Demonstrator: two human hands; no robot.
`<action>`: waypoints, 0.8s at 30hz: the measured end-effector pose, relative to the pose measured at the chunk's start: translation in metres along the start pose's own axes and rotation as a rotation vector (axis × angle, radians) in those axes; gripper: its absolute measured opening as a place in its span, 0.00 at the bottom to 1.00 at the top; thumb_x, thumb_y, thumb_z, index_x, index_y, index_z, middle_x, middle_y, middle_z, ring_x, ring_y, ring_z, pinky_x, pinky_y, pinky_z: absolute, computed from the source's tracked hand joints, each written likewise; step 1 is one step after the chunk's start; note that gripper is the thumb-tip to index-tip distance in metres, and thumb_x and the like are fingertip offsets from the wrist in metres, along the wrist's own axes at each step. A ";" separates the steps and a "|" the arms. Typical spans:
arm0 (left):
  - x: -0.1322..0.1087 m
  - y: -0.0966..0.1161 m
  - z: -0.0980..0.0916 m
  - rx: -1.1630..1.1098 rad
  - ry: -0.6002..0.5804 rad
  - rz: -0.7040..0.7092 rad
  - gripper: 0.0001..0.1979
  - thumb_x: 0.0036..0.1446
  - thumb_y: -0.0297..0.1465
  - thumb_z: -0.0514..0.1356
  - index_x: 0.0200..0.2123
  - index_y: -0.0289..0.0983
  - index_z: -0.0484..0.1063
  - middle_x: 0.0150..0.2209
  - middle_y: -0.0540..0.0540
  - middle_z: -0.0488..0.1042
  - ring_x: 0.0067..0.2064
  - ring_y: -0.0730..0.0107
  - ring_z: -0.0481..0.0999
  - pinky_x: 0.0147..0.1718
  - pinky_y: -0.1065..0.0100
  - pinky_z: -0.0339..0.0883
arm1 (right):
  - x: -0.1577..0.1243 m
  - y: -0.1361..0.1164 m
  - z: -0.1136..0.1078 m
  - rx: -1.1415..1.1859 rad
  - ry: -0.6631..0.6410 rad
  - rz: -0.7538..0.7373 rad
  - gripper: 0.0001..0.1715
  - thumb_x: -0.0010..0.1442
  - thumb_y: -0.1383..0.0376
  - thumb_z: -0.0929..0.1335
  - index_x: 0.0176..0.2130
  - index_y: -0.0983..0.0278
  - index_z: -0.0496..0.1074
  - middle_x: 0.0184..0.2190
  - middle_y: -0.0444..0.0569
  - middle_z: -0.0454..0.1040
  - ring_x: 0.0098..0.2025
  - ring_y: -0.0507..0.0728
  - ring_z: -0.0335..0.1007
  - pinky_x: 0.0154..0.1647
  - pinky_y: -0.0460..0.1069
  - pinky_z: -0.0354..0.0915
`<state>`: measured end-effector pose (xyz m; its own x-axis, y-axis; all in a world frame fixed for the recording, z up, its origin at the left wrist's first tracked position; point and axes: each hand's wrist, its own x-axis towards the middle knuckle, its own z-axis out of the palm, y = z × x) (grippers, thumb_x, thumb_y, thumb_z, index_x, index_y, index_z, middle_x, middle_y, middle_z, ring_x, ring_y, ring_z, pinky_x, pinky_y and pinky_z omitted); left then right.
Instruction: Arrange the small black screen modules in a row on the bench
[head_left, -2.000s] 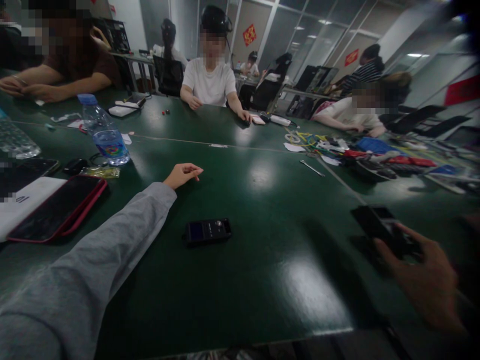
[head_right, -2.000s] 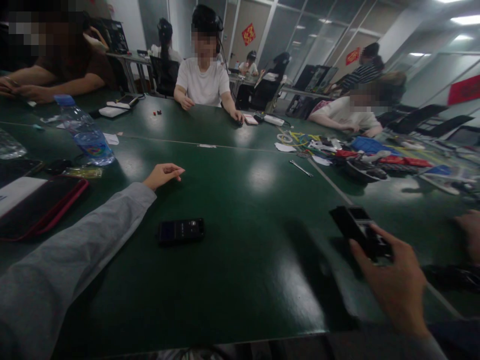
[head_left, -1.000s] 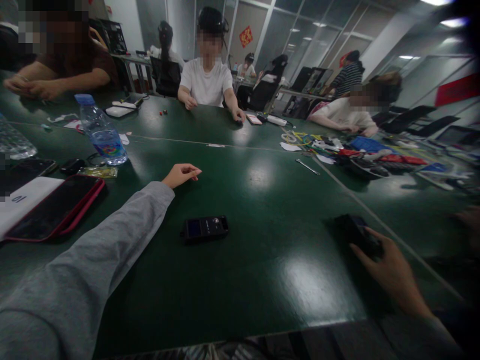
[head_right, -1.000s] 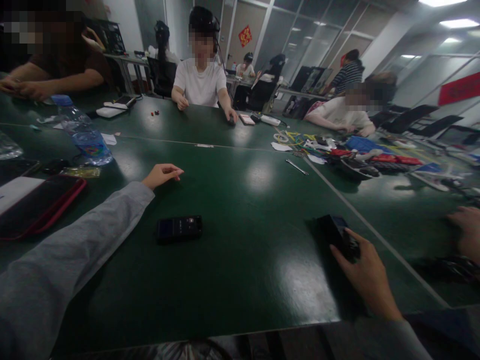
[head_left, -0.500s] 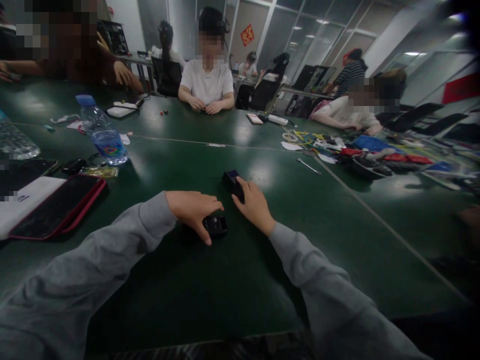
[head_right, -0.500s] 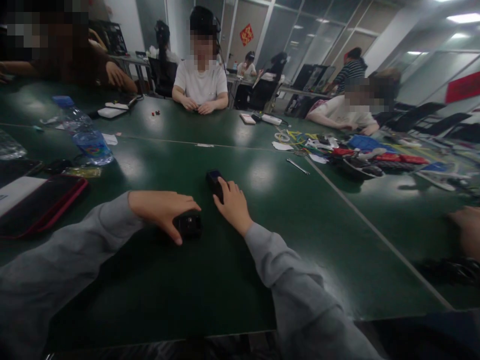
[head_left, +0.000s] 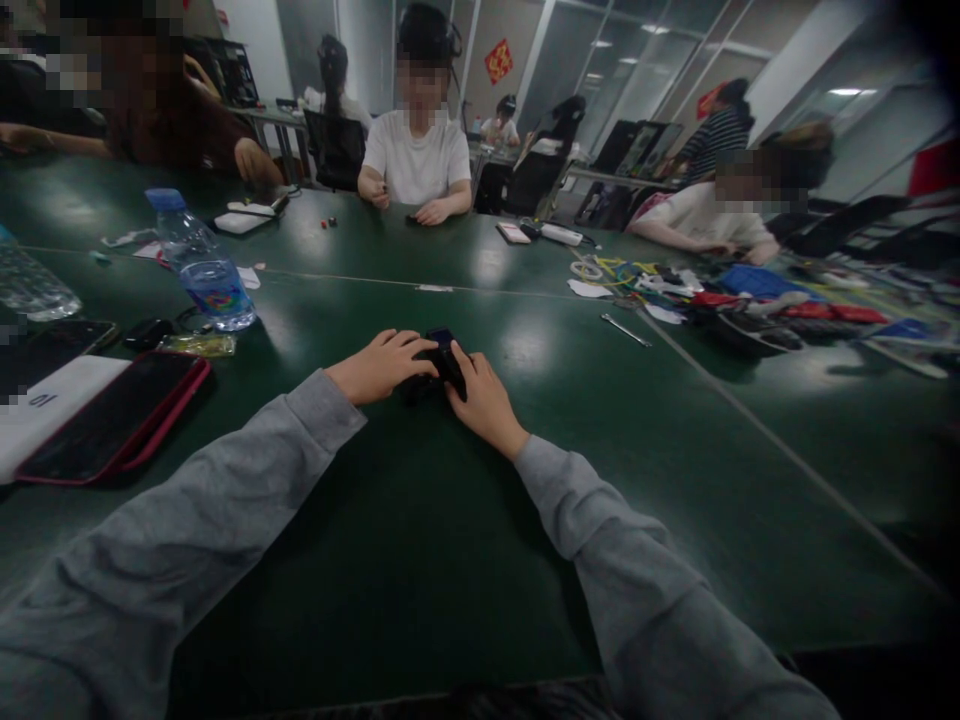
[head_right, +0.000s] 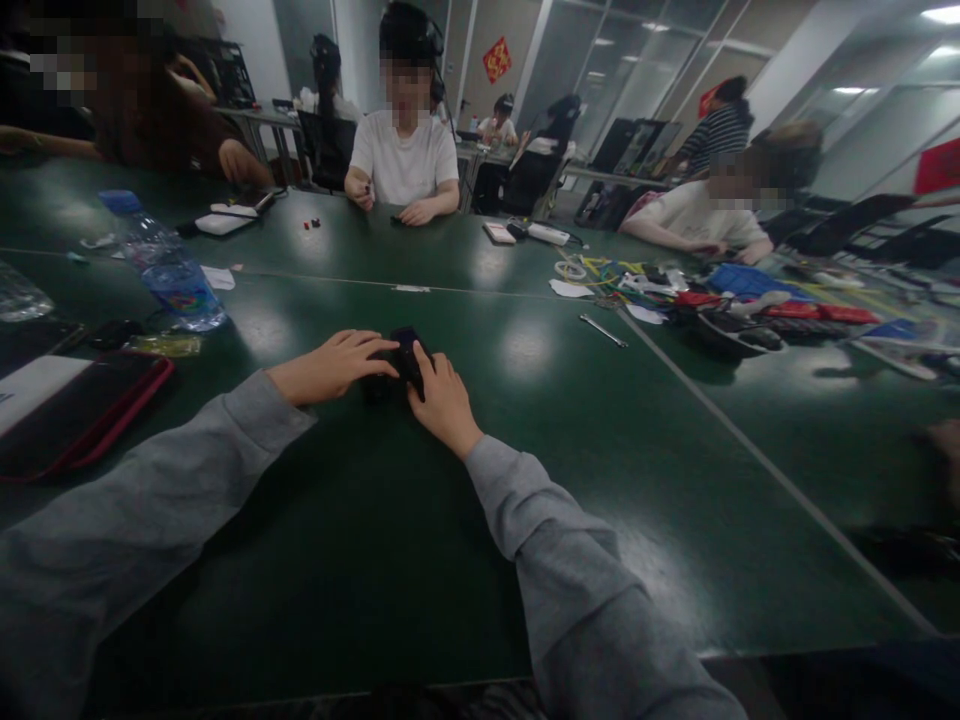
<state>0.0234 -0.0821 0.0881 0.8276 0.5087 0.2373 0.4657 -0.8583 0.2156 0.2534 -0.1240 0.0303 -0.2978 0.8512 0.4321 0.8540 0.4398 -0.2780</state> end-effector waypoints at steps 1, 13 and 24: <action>0.002 -0.008 0.004 0.000 0.042 -0.016 0.28 0.53 0.18 0.54 0.55 0.48 0.67 0.66 0.48 0.56 0.66 0.50 0.52 0.63 0.41 0.43 | 0.000 0.000 0.000 0.005 0.003 0.001 0.40 0.64 0.62 0.62 0.69 0.60 0.44 0.48 0.58 0.61 0.47 0.66 0.63 0.46 0.61 0.68; 0.000 -0.074 0.058 -0.667 0.404 -0.351 0.26 0.63 0.36 0.54 0.63 0.39 0.56 0.63 0.38 0.59 0.63 0.56 0.61 0.62 0.49 0.56 | 0.005 0.003 0.000 -0.016 -0.017 -0.010 0.42 0.65 0.49 0.65 0.68 0.60 0.46 0.47 0.57 0.66 0.47 0.66 0.65 0.46 0.62 0.67; -0.001 -0.060 0.048 -0.624 0.364 -0.375 0.33 0.56 0.45 0.62 0.61 0.39 0.60 0.64 0.35 0.59 0.64 0.52 0.61 0.62 0.51 0.56 | 0.029 0.015 0.013 0.125 -0.067 -0.076 0.44 0.64 0.57 0.68 0.69 0.56 0.42 0.50 0.55 0.65 0.51 0.64 0.64 0.49 0.62 0.67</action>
<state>0.0098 -0.0339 0.0294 0.4471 0.8374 0.3143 0.3426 -0.4849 0.8047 0.2523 -0.0892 0.0273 -0.3903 0.8297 0.3992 0.7694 0.5320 -0.3535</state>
